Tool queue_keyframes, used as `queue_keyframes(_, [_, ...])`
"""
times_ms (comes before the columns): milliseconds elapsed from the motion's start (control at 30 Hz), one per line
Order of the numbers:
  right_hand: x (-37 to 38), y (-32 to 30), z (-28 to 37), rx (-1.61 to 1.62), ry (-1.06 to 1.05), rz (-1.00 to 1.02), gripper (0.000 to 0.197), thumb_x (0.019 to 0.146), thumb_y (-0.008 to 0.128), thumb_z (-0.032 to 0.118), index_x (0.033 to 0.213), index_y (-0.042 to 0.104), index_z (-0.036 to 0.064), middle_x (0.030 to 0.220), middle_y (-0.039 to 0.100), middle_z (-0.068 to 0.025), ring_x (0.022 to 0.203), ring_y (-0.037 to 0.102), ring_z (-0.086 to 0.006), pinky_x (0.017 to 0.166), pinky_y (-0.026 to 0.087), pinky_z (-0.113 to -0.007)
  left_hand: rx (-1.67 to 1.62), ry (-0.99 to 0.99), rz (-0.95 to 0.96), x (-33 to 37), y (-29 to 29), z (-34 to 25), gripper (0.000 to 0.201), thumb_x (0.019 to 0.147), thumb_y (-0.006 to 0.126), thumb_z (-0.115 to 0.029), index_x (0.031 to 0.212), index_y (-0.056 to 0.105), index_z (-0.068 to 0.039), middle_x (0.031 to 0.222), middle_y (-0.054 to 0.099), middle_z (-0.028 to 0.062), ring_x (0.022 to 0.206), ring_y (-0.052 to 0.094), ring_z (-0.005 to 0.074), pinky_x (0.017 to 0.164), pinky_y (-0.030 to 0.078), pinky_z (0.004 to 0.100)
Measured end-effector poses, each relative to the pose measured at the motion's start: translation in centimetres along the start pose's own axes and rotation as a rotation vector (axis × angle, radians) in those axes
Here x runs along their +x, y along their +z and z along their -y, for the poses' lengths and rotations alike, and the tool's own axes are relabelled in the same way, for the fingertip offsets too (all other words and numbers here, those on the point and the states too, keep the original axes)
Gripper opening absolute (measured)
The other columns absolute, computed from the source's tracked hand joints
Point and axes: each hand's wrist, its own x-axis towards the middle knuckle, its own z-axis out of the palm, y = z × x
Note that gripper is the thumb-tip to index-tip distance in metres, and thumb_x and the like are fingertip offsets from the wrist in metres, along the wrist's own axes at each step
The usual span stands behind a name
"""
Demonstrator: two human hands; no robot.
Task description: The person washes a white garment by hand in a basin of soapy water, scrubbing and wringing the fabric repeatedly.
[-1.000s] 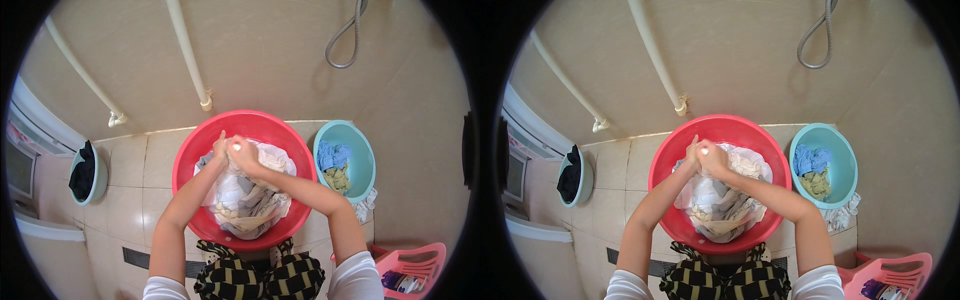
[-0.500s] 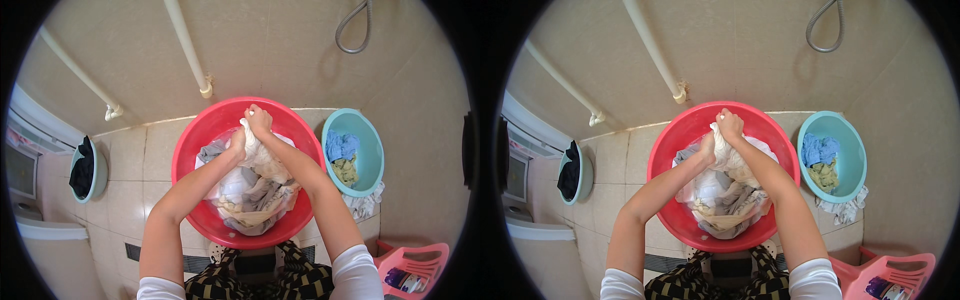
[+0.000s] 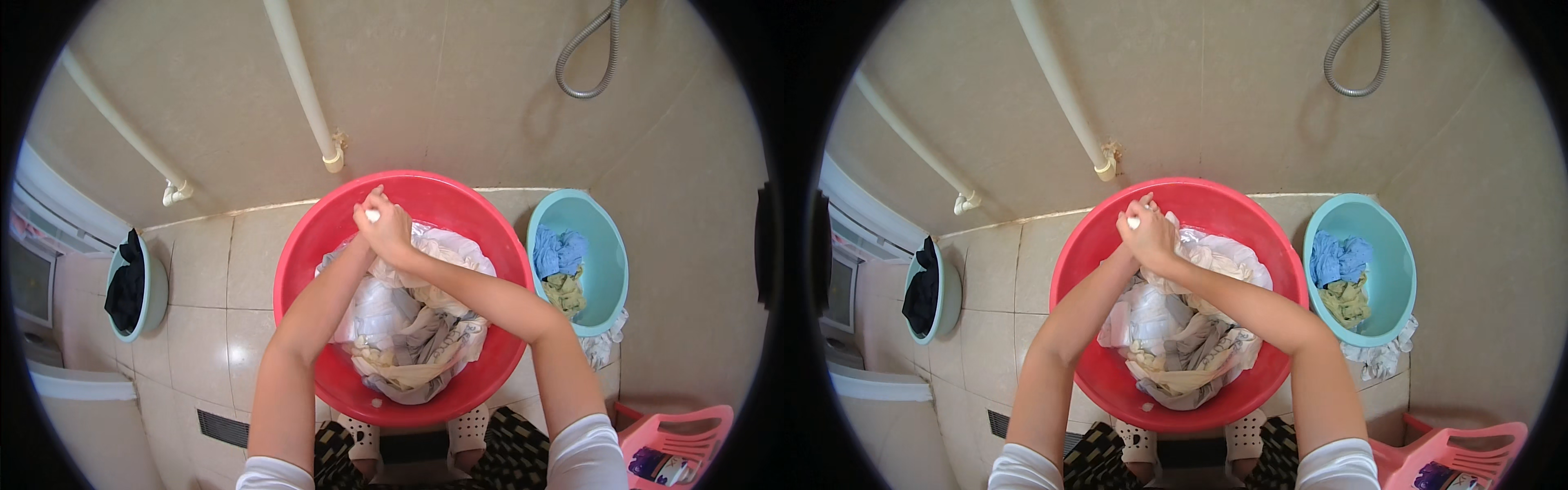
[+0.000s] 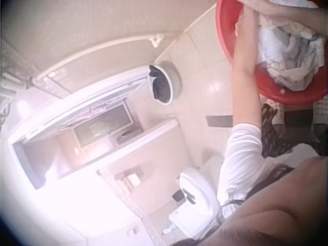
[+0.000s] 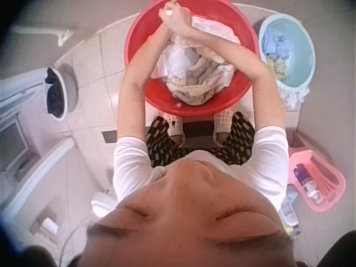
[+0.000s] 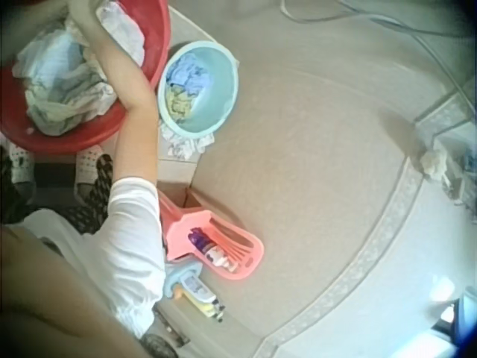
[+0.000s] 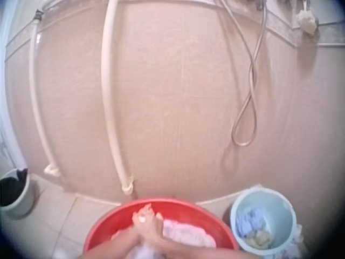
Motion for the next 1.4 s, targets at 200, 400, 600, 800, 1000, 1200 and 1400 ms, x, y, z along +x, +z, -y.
queue_keyframes(200, [2.9, 0.9, -6.0, -0.218, 0.009, -0.162, 0.022, 0.076, 0.056, 0.030, 0.070, 0.056, 0.0091, 0.059, 0.058, -0.0163, 0.058, 0.058, -0.0359, 0.052, 0.045, -0.046, 0.009, -0.022, -0.280, -2.4, 3.7, 2.4, 0.026, 0.091, 0.041, -0.033, 0.098, 0.055, -0.012, 0.081, 0.059, 0.0011, 0.072, 0.060, 0.0169, 0.064, 0.049, 0.0308])
queue_keyframes(400, [2.3, 0.3, -8.9, -0.331, 0.107, -0.171, 0.021, 0.078, 0.054, 0.030, 0.073, 0.056, 0.0103, 0.058, 0.058, -0.0181, 0.057, 0.058, -0.0375, 0.051, 0.044, -0.047, 0.187, -0.036, -0.461, -5.0, 5.4, 2.9, 0.028, 0.091, 0.040, -0.031, 0.097, 0.057, -0.009, 0.087, 0.062, 0.0029, 0.074, 0.061, 0.0152, 0.065, 0.050, 0.0294])
queue_keyframes(600, [-2.4, 0.5, -4.0, -0.060, 0.139, -0.147, 0.024, 0.077, 0.056, 0.033, 0.069, 0.056, 0.0102, 0.061, 0.058, -0.0187, 0.061, 0.058, -0.0375, 0.053, 0.043, -0.047, 0.152, 0.082, -0.540, -4.6, 2.6, 2.3, 0.025, 0.088, 0.047, -0.031, 0.092, 0.058, -0.009, 0.083, 0.057, 0.0018, 0.073, 0.055, 0.0146, 0.064, 0.047, 0.0286])
queue_keyframes(800, [-7.2, 0.9, -2.7, 0.004, 0.071, 0.029, 0.020, 0.074, 0.060, 0.029, 0.066, 0.055, 0.0107, 0.057, 0.057, -0.0148, 0.054, 0.057, -0.0332, 0.049, 0.043, -0.043, -0.245, 0.035, 0.094, -4.5, -4.2, 4.6, 0.025, 0.088, 0.047, -0.031, 0.094, 0.057, -0.009, 0.084, 0.057, 0.0016, 0.075, 0.055, 0.0146, 0.065, 0.047, 0.0288])
queue_keyframes(1000, [-5.7, 2.2, -3.8, -0.130, -0.202, -0.152, 0.018, 0.075, 0.059, 0.024, 0.064, 0.053, 0.0100, 0.052, 0.055, -0.0122, 0.047, 0.056, -0.0306, 0.044, 0.043, -0.040, -0.367, 0.143, 0.422, -4.7, -5.3, 5.6, 0.025, 0.088, 0.047, -0.031, 0.096, 0.057, -0.009, 0.085, 0.058, 0.0015, 0.077, 0.055, 0.0147, 0.066, 0.046, 0.0290])
queue_keyframes(1200, [-2.1, 1.6, -8.6, -0.323, -0.020, -0.236, 0.019, 0.077, 0.057, 0.028, 0.069, 0.053, 0.0111, 0.051, 0.055, -0.0133, 0.048, 0.056, -0.0332, 0.043, 0.042, -0.042, 0.041, -0.067, -0.465, -6.6, 3.0, 4.3, 0.026, 0.088, 0.046, -0.028, 0.100, 0.056, -0.006, 0.089, 0.058, 0.0022, 0.080, 0.055, 0.0147, 0.070, 0.044, 0.0279])
queue_keyframes(1400, [-1.7, 2.0, -12.0, -0.345, 0.154, -0.221, 0.025, 0.078, 0.057, 0.033, 0.070, 0.054, 0.0106, 0.056, 0.057, -0.0125, 0.056, 0.057, -0.0343, 0.049, 0.043, -0.044, 0.281, 0.107, -0.692, -7.2, 3.5, 5.9, 0.029, 0.088, 0.044, -0.026, 0.092, 0.058, -0.001, 0.086, 0.059, 0.0047, 0.075, 0.056, 0.0125, 0.062, 0.043, 0.0262])
